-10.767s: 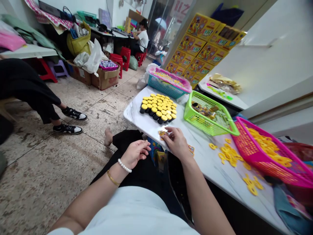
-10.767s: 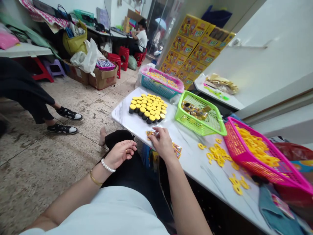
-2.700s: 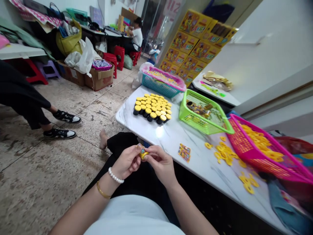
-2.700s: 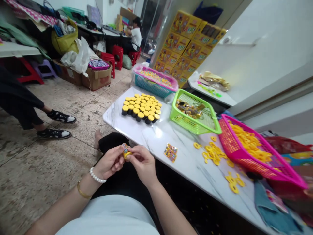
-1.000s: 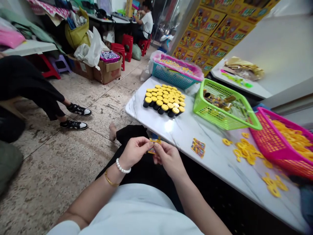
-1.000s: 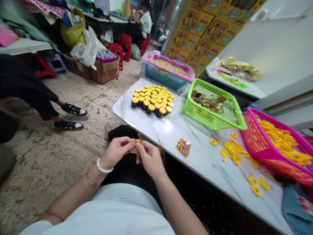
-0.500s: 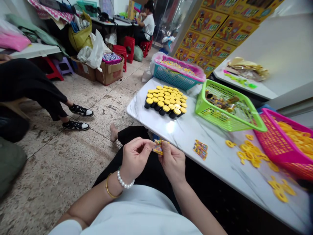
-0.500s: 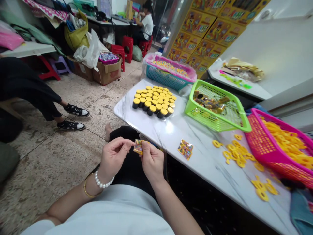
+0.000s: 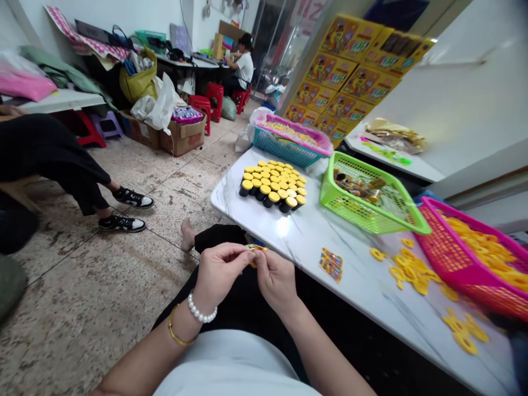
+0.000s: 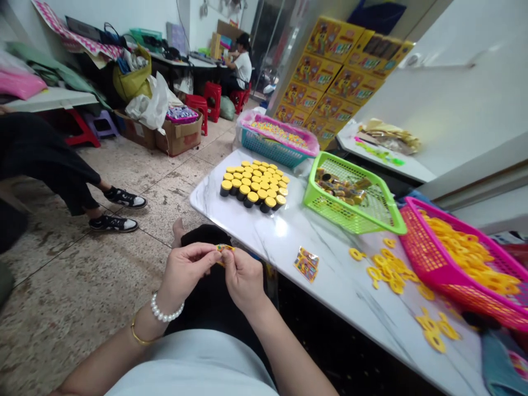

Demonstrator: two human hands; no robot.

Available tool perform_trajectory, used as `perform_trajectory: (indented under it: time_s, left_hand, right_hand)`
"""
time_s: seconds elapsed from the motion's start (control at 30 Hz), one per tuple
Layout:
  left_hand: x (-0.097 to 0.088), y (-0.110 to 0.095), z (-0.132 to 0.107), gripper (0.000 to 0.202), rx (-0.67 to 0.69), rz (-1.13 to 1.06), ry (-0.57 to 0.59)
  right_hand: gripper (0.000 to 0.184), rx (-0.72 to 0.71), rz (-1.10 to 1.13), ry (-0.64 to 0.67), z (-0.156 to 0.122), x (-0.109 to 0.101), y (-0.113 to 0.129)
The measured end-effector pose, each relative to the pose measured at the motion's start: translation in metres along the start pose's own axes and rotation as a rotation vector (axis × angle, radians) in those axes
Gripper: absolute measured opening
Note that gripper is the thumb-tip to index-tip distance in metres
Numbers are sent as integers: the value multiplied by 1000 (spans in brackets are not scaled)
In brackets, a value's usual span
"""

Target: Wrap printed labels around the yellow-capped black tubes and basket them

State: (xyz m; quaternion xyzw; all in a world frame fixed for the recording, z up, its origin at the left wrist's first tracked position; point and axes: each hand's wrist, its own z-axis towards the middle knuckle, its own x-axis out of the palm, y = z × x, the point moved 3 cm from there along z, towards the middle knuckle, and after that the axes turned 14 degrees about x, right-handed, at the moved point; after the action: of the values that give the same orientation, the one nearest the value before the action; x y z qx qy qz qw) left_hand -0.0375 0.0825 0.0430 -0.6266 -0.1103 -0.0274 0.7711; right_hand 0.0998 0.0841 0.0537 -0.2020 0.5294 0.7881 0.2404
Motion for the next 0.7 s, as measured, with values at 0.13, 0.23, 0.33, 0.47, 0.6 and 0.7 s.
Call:
perform_trajectory:
  time_s: [0.13,0.23,0.33,0.47,0.6,0.7]
  left_hand:
    - [-5,8,6,36,-237,-144,95]
    - [-8,14,10,40,-334,-254,56]
    - [-8,18,12,43,-412,-363,0]
    - [-9,21,17,41,-449,-468,2]
    - [-15,25,21,36,-474,-545,-32]
    - [-18,27,23,27,-495,-602,-56]
  right_hand:
    - [49,-24,-84,42,19,-5,1]
    - [40,-70,-356,-158,53,-19,-3]
    - [24,-65,-685,-304,90,-27,-15]
    - [29,-68,-893,-283,112,-23,-28]
    - [11,-110,-901,-230,110,-14,-30]
    - [2,-89,-718,-177,104,-14,-28]
